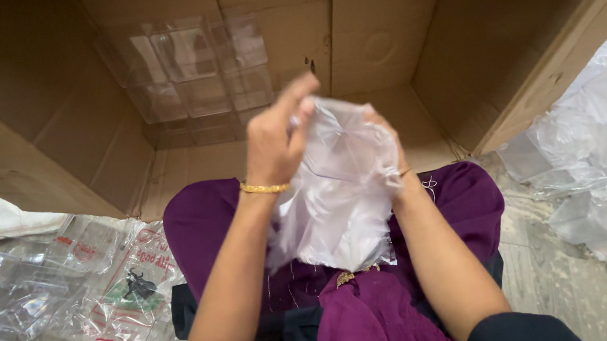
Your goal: The person sits on the floor inside a large cardboard box and unpacks clear plastic boxes from plastic bags. They pull each bagged item from a pile, open the bag by hand, remove the plastic box, and stack the boxes inside the box.
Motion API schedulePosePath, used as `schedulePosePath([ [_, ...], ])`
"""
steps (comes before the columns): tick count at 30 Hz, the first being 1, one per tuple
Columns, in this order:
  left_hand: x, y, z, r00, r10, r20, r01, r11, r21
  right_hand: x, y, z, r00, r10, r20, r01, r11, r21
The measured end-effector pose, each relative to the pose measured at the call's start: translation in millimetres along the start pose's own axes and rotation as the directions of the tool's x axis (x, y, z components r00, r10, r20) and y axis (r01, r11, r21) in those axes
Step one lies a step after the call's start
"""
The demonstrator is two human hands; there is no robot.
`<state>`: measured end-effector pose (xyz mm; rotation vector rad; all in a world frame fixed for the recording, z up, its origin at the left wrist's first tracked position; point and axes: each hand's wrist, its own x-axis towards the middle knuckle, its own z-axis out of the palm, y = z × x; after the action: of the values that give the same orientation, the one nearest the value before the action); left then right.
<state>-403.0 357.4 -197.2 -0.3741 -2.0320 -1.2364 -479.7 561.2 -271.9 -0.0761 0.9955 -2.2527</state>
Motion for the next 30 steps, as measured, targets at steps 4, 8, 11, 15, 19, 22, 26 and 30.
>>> schedulePosePath([
  [4, 31, 20, -12, 0.993, -0.104, -0.052, 0.11, 0.985, 0.131, -19, -19, 45, 0.981, 0.008, 0.193, 0.001, 0.999, -0.047],
  [8, 36, 11, -6, 0.972, -0.224, 0.069, 0.211, 0.965, 0.155, -48, -27, 78, 0.937, -0.017, 0.35, 0.091, 0.976, -0.198],
  [11, 31, -14, 15, 0.922, -0.328, 0.208, 0.306, 0.943, 0.128, -68, -35, 96, 0.905, -0.061, 0.421, 0.196, 0.938, -0.287],
  [15, 2, -51, 42, 0.785, -0.442, 0.434, 0.541, 0.83, -0.134, -81, -50, 91, 0.899, -0.202, 0.389, 0.35, 0.864, -0.361],
  [19, -38, -81, 46, 0.555, -0.641, 0.53, 0.829, 0.378, -0.411, -100, -64, 23, 0.814, -0.581, -0.001, 0.562, 0.787, -0.255],
  [22, -58, -98, 53, 0.582, -0.595, 0.554, 0.78, 0.216, -0.587, -129, -81, -77, 0.536, -0.774, -0.337, 0.72, 0.627, -0.297],
  [26, -75, -113, 66, 0.614, -0.592, 0.522, 0.761, 0.27, -0.589, -198, -84, -232, -0.041, -0.762, -0.646, 0.561, 0.518, -0.646],
  [30, -82, -117, 76, 0.641, -0.585, 0.497, 0.746, 0.324, -0.582, -262, -57, -339, -0.423, -0.36, -0.832, 0.385, 0.759, -0.524],
])
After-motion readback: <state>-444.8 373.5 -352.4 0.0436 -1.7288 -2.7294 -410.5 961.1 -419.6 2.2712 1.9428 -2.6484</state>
